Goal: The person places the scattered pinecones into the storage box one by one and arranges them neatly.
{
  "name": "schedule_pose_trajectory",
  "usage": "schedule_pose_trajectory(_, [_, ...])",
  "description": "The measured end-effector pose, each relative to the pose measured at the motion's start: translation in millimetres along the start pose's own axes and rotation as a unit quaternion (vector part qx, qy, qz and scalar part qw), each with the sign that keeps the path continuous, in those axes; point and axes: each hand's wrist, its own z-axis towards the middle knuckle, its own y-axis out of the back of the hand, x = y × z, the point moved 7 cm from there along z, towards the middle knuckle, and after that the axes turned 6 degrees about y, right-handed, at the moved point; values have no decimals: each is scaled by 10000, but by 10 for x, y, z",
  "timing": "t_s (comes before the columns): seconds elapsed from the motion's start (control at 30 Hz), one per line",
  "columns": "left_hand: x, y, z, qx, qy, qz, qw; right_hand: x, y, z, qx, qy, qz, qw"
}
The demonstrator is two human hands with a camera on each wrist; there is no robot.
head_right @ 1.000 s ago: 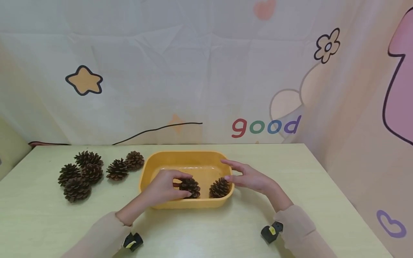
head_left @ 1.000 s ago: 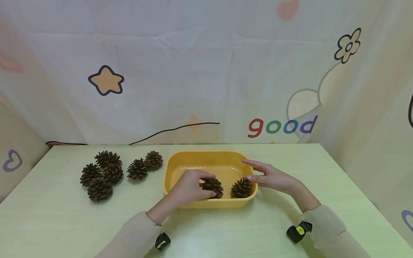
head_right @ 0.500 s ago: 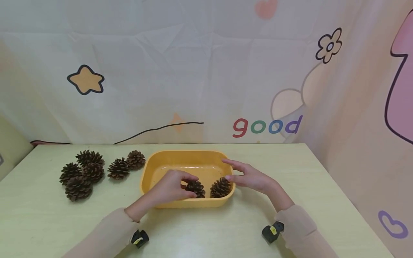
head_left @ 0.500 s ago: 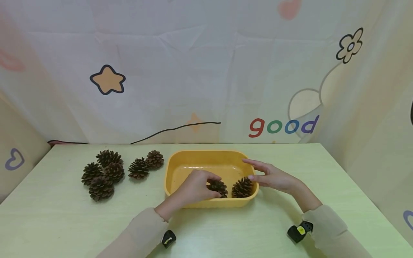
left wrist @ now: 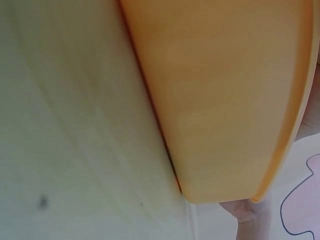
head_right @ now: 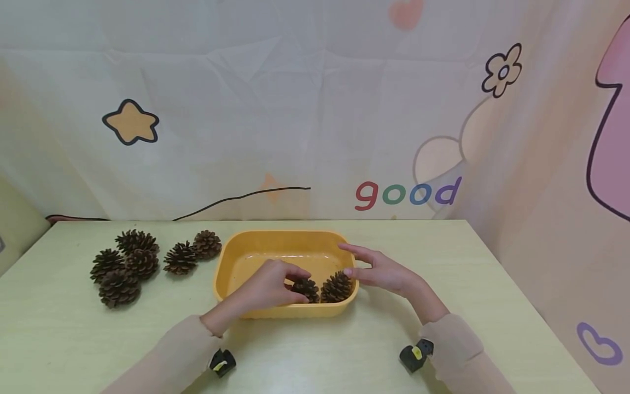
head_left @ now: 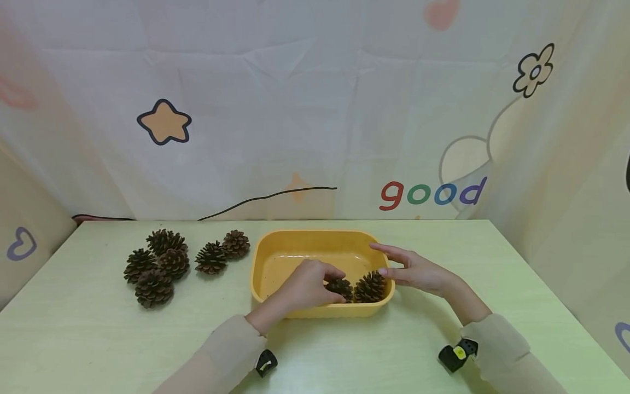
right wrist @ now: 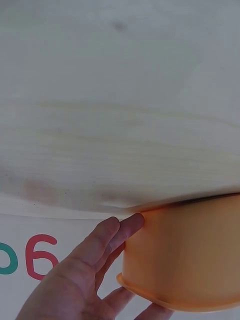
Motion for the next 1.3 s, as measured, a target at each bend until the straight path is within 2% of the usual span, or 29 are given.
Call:
schedule_pose_trajectory(0.57, [-11,-40,65,-19,66,-10,10000,8,-5,-1,13,54,-18,10000])
schedule_pose_trajectory(1.3, [58,-11,17,268,298,-186,9990,1,-5,1,-2,68,4,10000])
